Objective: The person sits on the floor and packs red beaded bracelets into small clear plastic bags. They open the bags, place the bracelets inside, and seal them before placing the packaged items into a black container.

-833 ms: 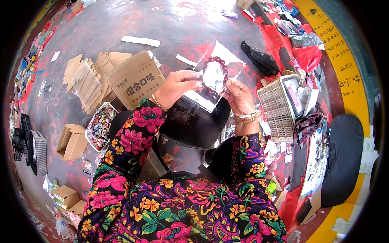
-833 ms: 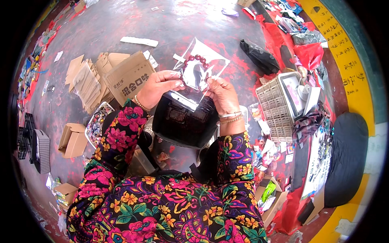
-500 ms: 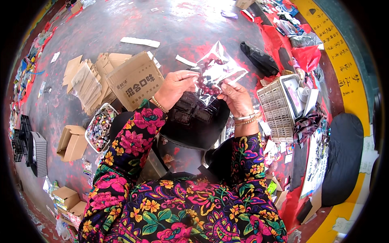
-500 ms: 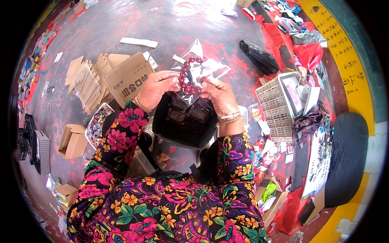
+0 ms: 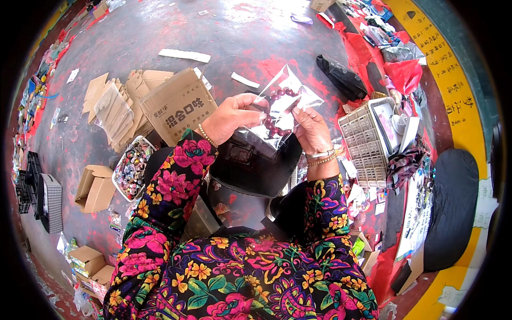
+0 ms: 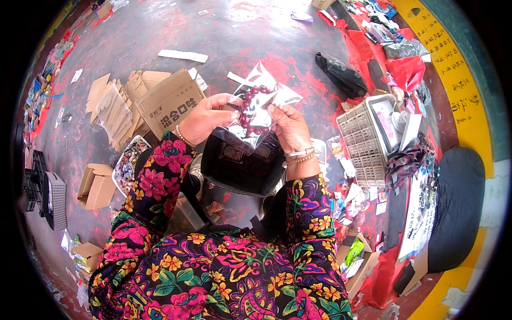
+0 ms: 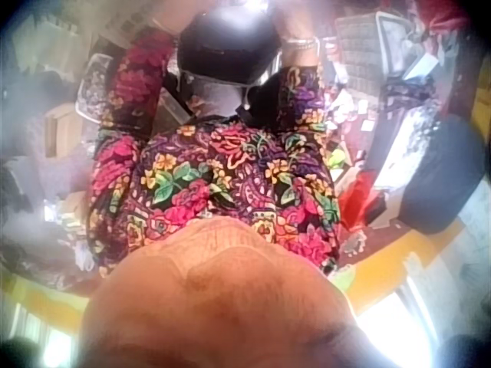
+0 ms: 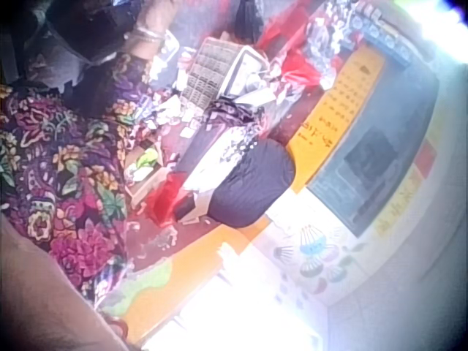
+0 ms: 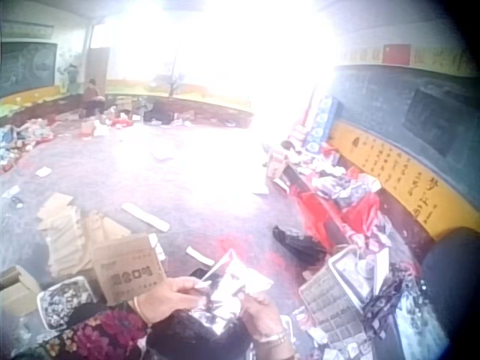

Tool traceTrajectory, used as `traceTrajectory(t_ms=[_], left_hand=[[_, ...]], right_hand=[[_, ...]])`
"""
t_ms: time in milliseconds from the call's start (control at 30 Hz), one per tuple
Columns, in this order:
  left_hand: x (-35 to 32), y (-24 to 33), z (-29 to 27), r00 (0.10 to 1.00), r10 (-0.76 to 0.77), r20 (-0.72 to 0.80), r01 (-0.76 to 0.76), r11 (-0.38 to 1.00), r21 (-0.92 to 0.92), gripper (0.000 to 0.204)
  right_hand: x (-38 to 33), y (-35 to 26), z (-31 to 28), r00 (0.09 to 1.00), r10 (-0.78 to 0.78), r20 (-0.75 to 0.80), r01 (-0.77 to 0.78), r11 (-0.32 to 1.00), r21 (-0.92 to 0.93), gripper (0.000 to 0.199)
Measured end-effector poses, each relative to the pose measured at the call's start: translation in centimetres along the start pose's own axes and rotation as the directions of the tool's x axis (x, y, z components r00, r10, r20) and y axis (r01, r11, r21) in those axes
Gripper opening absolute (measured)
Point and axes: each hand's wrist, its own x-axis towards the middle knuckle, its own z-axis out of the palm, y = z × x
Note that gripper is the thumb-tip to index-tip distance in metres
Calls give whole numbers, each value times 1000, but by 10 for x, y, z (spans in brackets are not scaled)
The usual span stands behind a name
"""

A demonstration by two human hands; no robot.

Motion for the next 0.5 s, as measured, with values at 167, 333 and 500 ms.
traceTrajectory(t_ms=[167,333,500], left_hand=[[1,-2,0,997,-61,-45,55,991,-121,18],[1,3,3,999,-33,-37,33,999,12,15],[5,-7,2,999,39,-37,-38,999,27,15]], right_hand=[[-2,-1,8,998,60,12,-60,998,-32,9],[-3,0,7,993,102,60,-99,994,-54,13],[-6,-4,13,979,160,126,-148,984,-101,14]])
